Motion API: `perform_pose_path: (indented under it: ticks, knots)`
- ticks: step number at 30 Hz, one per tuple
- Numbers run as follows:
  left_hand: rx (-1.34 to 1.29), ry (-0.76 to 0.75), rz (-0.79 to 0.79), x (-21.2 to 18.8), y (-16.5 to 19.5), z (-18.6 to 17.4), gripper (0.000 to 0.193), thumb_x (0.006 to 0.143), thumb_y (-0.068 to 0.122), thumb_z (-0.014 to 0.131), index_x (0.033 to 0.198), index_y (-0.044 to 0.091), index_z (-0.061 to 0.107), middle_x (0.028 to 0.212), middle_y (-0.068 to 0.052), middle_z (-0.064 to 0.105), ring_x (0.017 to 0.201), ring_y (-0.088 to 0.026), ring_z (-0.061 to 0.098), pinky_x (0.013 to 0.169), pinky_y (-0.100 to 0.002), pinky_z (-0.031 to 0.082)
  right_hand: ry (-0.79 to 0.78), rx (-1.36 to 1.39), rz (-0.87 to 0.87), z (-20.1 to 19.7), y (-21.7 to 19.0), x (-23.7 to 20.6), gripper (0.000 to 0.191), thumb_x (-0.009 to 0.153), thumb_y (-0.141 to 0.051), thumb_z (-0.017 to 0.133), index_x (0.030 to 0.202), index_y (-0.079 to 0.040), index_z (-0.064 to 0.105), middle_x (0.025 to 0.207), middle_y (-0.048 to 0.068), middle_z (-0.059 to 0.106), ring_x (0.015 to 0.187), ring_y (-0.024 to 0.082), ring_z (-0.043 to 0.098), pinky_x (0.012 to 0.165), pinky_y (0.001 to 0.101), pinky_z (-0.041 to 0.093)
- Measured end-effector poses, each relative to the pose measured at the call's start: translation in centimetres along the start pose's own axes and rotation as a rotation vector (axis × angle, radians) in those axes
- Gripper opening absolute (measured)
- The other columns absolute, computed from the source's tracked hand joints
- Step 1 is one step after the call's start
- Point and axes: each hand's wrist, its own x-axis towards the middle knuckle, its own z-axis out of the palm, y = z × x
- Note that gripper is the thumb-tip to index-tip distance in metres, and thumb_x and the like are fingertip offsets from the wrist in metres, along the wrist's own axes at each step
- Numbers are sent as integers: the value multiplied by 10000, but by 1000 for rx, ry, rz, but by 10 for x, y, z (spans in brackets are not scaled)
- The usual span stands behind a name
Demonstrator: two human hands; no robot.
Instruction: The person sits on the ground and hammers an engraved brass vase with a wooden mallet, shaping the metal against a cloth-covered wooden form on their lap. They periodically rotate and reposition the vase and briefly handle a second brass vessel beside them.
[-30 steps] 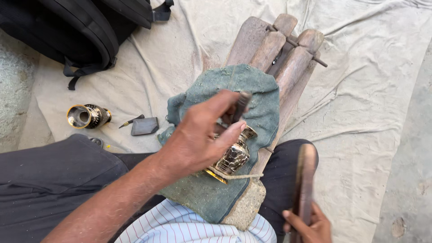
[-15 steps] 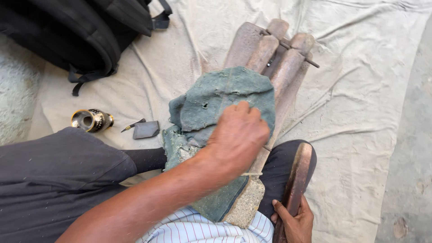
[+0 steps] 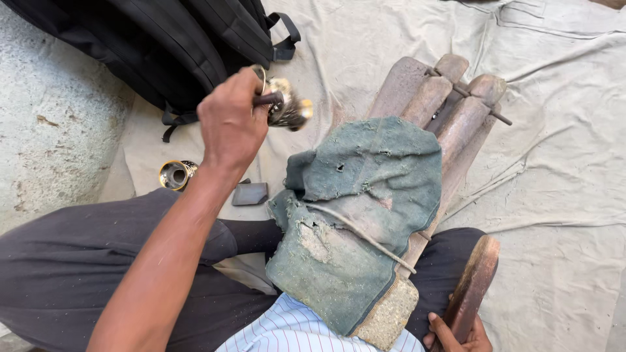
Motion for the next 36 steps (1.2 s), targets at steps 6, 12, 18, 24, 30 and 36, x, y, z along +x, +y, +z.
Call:
perform_pose_path:
  ticks: [6, 12, 18, 24, 30, 36]
  knots:
    - [260, -229, 19, -23, -62, 69, 176, 820, -79, 675, 925, 37, 593, 921, -163, 665, 884, -350, 681, 772, -482, 531, 53, -1, -3, 11, -14, -10, 596, 794, 80, 759, 1352, 98, 550, 696, 268, 673, 505, 298, 658, 449, 399, 513]
    - [-24, -317, -131, -34, -107, 31, 212, 807, 140, 812, 973, 45, 719, 948, -157, 696, 941, -379, 676, 827, -478, 532, -12, -74, -45, 22, -10, 3, 650, 790, 96, 740, 1381, 86, 469, 714, 296, 686, 511, 309, 690, 462, 393, 545]
    - [380, -861, -431, -52, -162, -33, 574, 585, 406, 950, 1076, 165, 778, 1023, -148, 741, 1008, -361, 690, 908, -460, 547, -24, -244, -534, 44, -32, 14, 743, 670, 72, 830, 1348, 139, 534, 1099, 274, 677, 958, 296, 700, 867, 379, 534]
    - [613, -870, -332, -83, -173, -25, 495, 663, 283, 859, 1122, 164, 716, 980, -128, 758, 974, -330, 723, 857, -439, 582, -48, -277, -273, 28, -31, -8, 814, 623, -86, 879, 1380, 25, 603, 1162, 290, 749, 1113, 362, 728, 1058, 490, 505]
    - [581, -963, -224, -40, -130, -67, 384, 712, 290, 838, 1059, 154, 744, 961, -89, 764, 1010, -290, 712, 877, -433, 578, -393, -590, -159, -12, -21, 11, 737, 732, -336, 836, 1361, -22, 613, 1175, 274, 749, 1167, 367, 721, 1044, 513, 541]
    - [85, -855, 35, 4, -2, -138, 371, 626, 216, 851, 976, 156, 746, 763, -69, 638, 856, -262, 597, 793, -448, 501, -298, -677, -718, -42, -66, -8, 699, 803, -462, 748, 1344, -62, 559, 1217, 216, 723, 1167, 312, 732, 1003, 484, 608]
